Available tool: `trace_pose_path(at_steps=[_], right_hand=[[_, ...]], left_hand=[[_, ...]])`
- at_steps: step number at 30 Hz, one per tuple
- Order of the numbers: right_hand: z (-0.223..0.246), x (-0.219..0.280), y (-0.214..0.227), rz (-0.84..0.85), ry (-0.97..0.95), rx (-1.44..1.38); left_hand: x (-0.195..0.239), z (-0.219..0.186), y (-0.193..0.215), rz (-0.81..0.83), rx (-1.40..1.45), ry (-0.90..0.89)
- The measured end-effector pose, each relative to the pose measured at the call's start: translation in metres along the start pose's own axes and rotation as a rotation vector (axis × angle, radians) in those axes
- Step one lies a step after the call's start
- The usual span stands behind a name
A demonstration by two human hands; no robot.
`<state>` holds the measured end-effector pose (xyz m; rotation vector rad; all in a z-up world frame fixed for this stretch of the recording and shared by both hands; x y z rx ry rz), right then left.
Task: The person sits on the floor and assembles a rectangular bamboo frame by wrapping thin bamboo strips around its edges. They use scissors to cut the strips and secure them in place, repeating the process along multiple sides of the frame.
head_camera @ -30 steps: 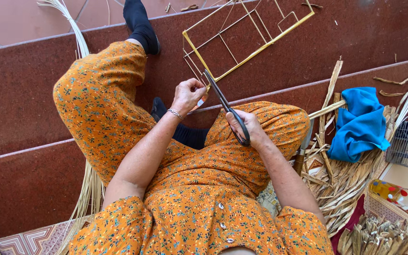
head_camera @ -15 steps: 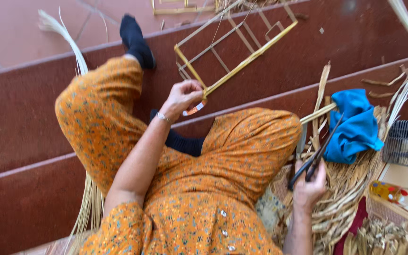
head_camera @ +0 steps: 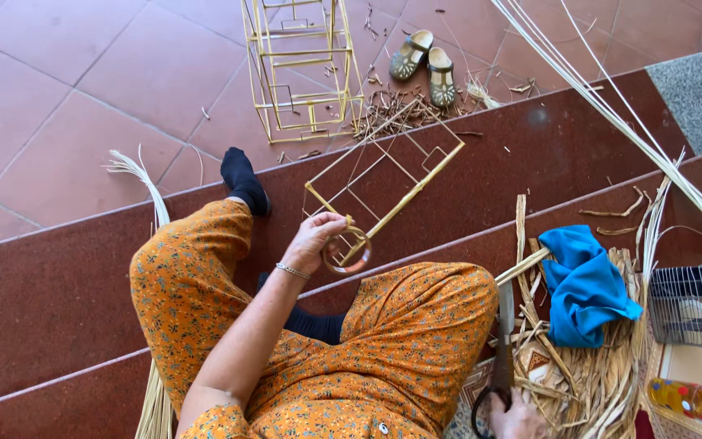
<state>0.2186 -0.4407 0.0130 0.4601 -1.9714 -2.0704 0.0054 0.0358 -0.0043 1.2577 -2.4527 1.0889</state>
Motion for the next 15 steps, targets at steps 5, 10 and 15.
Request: trace_pose_path(at_steps=[5, 10, 15], right_hand=[[0.102, -0.047, 0.072, -0.302, 0.349, -0.532], [0.243, -0.056, 0.071, 0.022, 0.7, -0.785], [0.305, -0.069, 0.06, -0.008, 0.759, -0.927]], left_hand=[[0.032, -0.023, -0.056, 0.155, 0.091, -0.05], [0.046, -0.034, -0.092, 0.224, 0.125, -0.102], [0.059, -0.045, -0.104, 0.284, 0.161, -0.158]])
Point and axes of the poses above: each hand's wrist, its own x-axis away from the middle knuckle, its own y-axis out of the back of the hand, z = x × y, the point moved 3 cm from there along -x, towards the middle knuckle, and after that the axes turned 2 degrees about -z, right-handed, at the moved point
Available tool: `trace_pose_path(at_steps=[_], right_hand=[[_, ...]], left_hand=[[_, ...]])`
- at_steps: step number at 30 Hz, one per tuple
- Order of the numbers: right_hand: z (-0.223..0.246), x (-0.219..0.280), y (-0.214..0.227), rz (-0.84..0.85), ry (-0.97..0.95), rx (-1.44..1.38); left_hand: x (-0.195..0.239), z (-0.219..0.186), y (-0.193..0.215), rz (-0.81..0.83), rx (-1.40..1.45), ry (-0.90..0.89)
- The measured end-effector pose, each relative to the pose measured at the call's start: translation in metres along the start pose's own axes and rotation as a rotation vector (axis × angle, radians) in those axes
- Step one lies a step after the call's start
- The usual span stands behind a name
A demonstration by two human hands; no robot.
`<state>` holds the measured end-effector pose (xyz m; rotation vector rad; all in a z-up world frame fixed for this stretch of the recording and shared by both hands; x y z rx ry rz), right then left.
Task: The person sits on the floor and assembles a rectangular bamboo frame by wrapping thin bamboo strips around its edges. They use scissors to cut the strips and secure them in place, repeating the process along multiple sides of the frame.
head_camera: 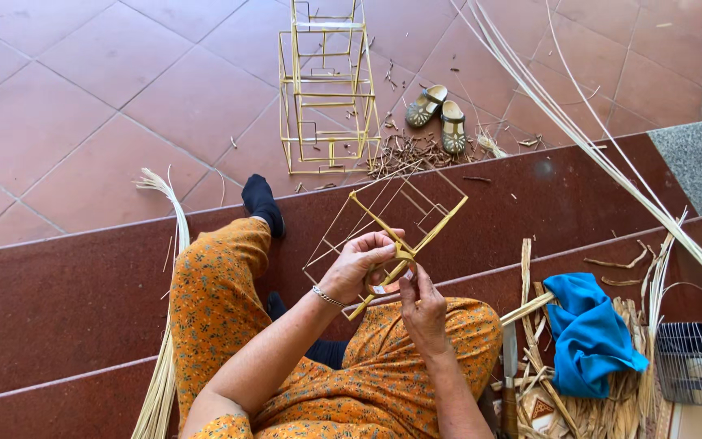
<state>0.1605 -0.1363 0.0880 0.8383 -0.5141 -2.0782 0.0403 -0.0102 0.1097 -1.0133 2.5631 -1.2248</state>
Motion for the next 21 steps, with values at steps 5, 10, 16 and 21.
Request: trace_pose_path(at_steps=[5, 10, 16, 21], right_hand=[[-0.02, -0.003, 0.013, 0.261, -0.203, -0.598], [-0.025, -0.006, 0.016, 0.091, -0.357, -0.768], [-0.025, -0.018, -0.006, -0.102, -0.234, -0.312], [-0.024, -0.039, 0.008, -0.261, -0.08, -0.1]], left_hand=[[0.001, -0.023, -0.005, 0.072, -0.025, 0.076], [-0.001, -0.037, -0.012, 0.074, 0.014, 0.214], [-0.003, -0.025, -0.037, 0.114, 0.073, 0.14], [-0.014, -0.029, -0.039, 0.134, 0.103, 0.093]])
Point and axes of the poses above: each hand's wrist, its own x-axis away from the middle knuckle, its own y-axis out of the back of the hand, z = x × y, the point moved 3 cm from there along -x, towards the middle knuckle, and after that the axes turned 2 degrees about -z, right-handed, at the moved point
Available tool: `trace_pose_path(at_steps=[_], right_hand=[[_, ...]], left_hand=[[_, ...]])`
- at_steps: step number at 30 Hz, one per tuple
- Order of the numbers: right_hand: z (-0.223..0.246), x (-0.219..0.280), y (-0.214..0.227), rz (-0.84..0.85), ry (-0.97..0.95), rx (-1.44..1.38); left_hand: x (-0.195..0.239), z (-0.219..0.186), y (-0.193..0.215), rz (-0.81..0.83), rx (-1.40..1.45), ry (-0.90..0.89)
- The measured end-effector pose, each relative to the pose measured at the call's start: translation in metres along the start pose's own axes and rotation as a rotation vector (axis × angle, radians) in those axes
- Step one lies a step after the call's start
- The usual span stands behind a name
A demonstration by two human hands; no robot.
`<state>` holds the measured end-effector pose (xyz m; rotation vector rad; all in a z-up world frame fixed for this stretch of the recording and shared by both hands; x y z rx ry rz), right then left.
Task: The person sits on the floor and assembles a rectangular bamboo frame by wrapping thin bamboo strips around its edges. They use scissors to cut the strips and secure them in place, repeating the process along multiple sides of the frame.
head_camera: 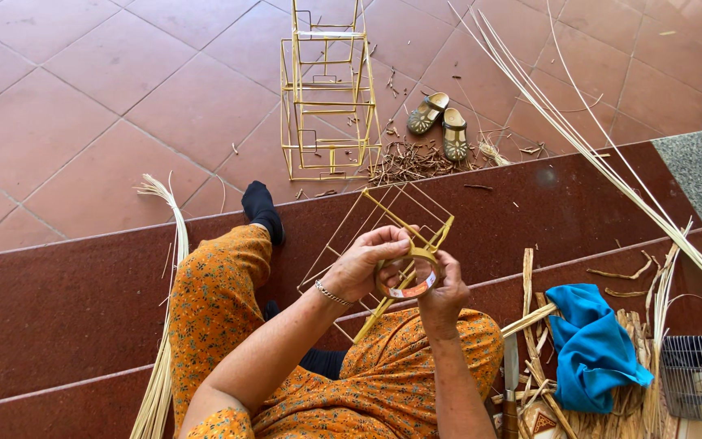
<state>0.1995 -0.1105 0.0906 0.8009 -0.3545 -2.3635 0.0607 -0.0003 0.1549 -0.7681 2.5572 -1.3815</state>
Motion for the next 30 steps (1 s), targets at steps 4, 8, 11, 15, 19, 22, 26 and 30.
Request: trace_pose_path(at_steps=[4, 8, 11, 15, 19, 22, 26, 30], right_hand=[[0.007, -0.018, 0.008, -0.053, 0.067, -0.117], [0.009, -0.048, 0.017, 0.069, 0.004, -0.023], [0.023, -0.06, 0.018, 0.12, 0.209, 0.007], [0.034, -0.082, 0.007, 0.105, 0.361, 0.224], [0.019, -0.123, 0.006, 0.307, 0.156, 0.187], [-0.001, -0.158, 0.004, 0.457, -0.05, 0.035], [-0.034, -0.206, -0.011, 0.459, -0.036, 0.384], [-0.073, -0.239, -0.035, 0.368, 0.04, 0.455]], left_hand=[[-0.009, -0.004, 0.002, 0.024, -0.008, 0.031], [-0.017, -0.009, 0.009, 0.009, -0.057, 0.068], [-0.023, -0.012, 0.013, 0.013, -0.066, 0.063], [-0.027, -0.018, 0.019, -0.035, -0.14, 0.074], [-0.009, -0.033, 0.027, -0.084, -0.313, 0.019], [0.014, -0.046, 0.034, -0.089, -0.308, -0.003], [0.037, -0.061, 0.038, -0.113, -0.269, -0.045], [0.044, -0.064, 0.041, -0.148, -0.24, -0.057]])
Point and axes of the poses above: each hand's wrist, its own x-axis away from the middle knuckle, its own y-axis out of the back of the hand, z = x × y, the point moved 3 cm from there along -x, towards the middle knuckle, and after that the axes turned 2 degrees about -z, right-handed, at the moved point
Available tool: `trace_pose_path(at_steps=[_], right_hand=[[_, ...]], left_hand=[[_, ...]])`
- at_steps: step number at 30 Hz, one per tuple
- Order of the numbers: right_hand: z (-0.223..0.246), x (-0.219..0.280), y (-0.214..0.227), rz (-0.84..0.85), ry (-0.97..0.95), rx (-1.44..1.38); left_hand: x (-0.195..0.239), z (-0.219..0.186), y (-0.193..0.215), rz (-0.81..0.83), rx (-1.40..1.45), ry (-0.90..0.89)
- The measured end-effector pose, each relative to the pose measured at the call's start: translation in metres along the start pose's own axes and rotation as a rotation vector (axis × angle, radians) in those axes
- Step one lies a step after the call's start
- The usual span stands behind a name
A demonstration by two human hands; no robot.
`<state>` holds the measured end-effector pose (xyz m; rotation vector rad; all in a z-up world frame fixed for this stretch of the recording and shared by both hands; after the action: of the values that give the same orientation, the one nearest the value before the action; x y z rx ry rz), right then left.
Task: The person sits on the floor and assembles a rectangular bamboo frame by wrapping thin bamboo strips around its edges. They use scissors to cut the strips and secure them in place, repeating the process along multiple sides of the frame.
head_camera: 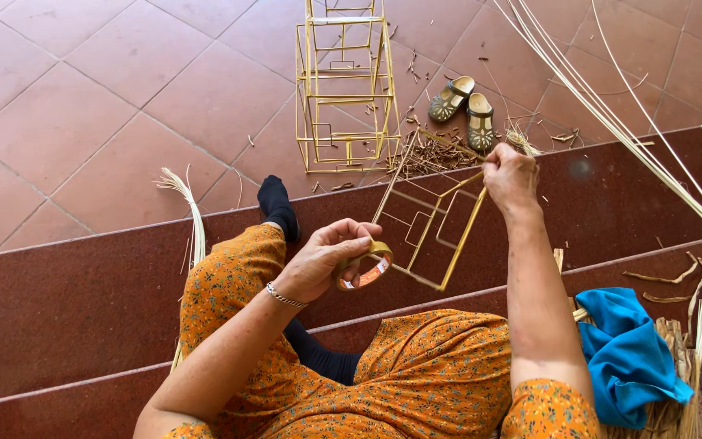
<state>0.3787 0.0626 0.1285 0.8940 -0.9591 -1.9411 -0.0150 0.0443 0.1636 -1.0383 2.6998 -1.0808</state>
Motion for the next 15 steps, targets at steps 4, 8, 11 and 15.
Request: trace_pose_path(at_steps=[4, 8, 11, 15], right_hand=[[-0.019, -0.019, -0.027, 0.035, -0.008, -0.122], [-0.029, -0.018, -0.043, 0.084, -0.074, -0.084], [-0.028, -0.004, -0.038, 0.001, -0.015, -0.279], [-0.001, 0.036, -0.007, -0.312, 0.083, -0.298]], left_hand=[[-0.004, 0.003, 0.007, 0.002, -0.031, 0.034], [-0.017, 0.007, 0.018, -0.016, -0.219, 0.028], [-0.023, 0.014, 0.02, -0.027, -0.291, 0.004], [-0.028, 0.02, 0.01, -0.021, -0.48, -0.006]])
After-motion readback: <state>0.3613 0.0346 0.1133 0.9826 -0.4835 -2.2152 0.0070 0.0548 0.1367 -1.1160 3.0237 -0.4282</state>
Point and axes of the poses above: each hand's wrist, its own x-axis away from the middle knuckle, its own y-axis out of the back of the hand, z = x × y, the point moved 3 cm from there along -x, towards the middle knuckle, and after that the axes turned 2 degrees about -z, right-handed, at the moved point
